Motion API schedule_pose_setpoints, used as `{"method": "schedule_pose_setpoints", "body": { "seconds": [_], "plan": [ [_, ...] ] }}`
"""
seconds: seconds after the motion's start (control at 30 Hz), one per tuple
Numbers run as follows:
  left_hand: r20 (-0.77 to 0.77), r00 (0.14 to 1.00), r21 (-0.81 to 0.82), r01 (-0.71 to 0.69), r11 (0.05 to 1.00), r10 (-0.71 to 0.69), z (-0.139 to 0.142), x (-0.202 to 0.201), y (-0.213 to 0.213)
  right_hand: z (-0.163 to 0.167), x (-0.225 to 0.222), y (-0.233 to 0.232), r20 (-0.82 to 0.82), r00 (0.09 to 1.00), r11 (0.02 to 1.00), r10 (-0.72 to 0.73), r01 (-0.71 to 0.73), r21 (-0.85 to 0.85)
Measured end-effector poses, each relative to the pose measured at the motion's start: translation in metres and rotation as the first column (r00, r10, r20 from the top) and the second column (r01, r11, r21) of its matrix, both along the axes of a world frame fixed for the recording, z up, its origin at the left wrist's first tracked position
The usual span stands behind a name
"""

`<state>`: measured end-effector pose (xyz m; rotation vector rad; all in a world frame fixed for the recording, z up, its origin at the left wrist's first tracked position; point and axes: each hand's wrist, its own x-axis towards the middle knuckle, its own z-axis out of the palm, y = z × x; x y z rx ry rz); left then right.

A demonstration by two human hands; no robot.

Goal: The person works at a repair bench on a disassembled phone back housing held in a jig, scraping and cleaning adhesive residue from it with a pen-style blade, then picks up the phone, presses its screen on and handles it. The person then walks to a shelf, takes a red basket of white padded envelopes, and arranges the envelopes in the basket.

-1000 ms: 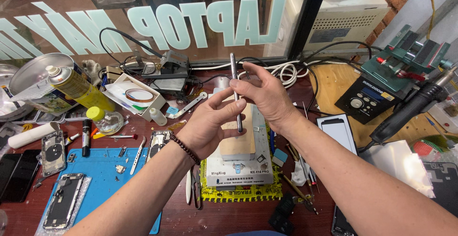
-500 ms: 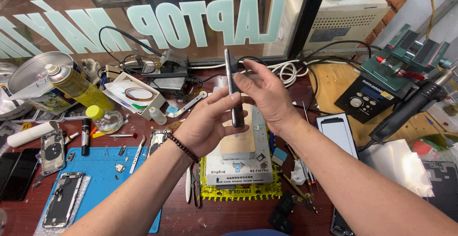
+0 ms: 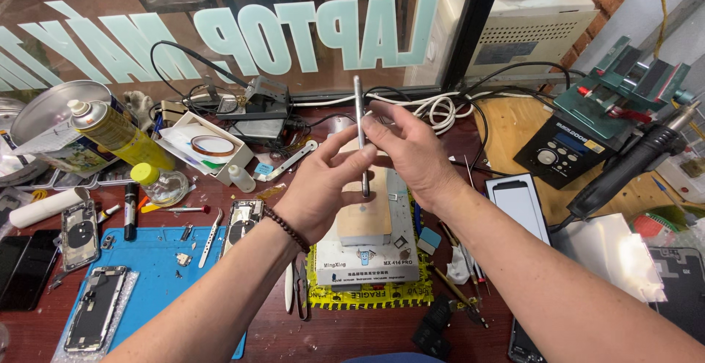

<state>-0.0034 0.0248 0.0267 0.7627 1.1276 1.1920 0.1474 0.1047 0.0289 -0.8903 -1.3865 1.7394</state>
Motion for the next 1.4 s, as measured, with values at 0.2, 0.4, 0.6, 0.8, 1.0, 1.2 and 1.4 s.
{"method": "schedule_pose_setpoints", "body": {
  "seconds": [0.2,0.4,0.6,0.8,1.0,1.2,1.4],
  "plan": [
    [-0.558,0.819,0.184,-0.036,0.982,0.134,0.002,0.008,-0.001,-0.003,0.004,0.001,-0.083,0.996,0.988,-0.044,0.031,-0.154],
    [-0.249,0.941,-0.006,-0.237,0.971,0.228,-0.002,-0.008,0.010,-0.015,0.011,0.006,-0.107,0.993,0.982,-0.046,0.025,-0.187],
    [-0.176,0.966,-0.192,-0.222,0.956,0.189,-0.023,-0.024,0.009,-0.031,0.009,0.008,0.264,0.961,0.984,-0.076,0.116,-0.137],
    [-0.629,0.759,-0.192,-0.361,0.912,0.168,-0.048,-0.022,0.009,-0.051,-0.006,0.000,0.564,0.812,0.986,-0.152,0.163,0.032],
    [-0.706,0.695,-0.166,-0.352,0.921,0.139,-0.058,-0.020,0.010,-0.057,-0.010,-0.002,0.639,0.744,0.981,-0.192,0.131,0.143],
    [-0.799,0.596,-0.140,-0.314,0.939,0.080,-0.071,-0.030,0.009,-0.064,-0.002,0.001,0.668,0.696,0.954,-0.263,0.083,0.288],
    [-0.716,0.692,-0.230,-0.354,0.906,0.089,-0.086,-0.048,0.004,-0.080,0.010,0.007,0.598,0.786,0.979,-0.157,0.204,-0.011]
  ]
}}
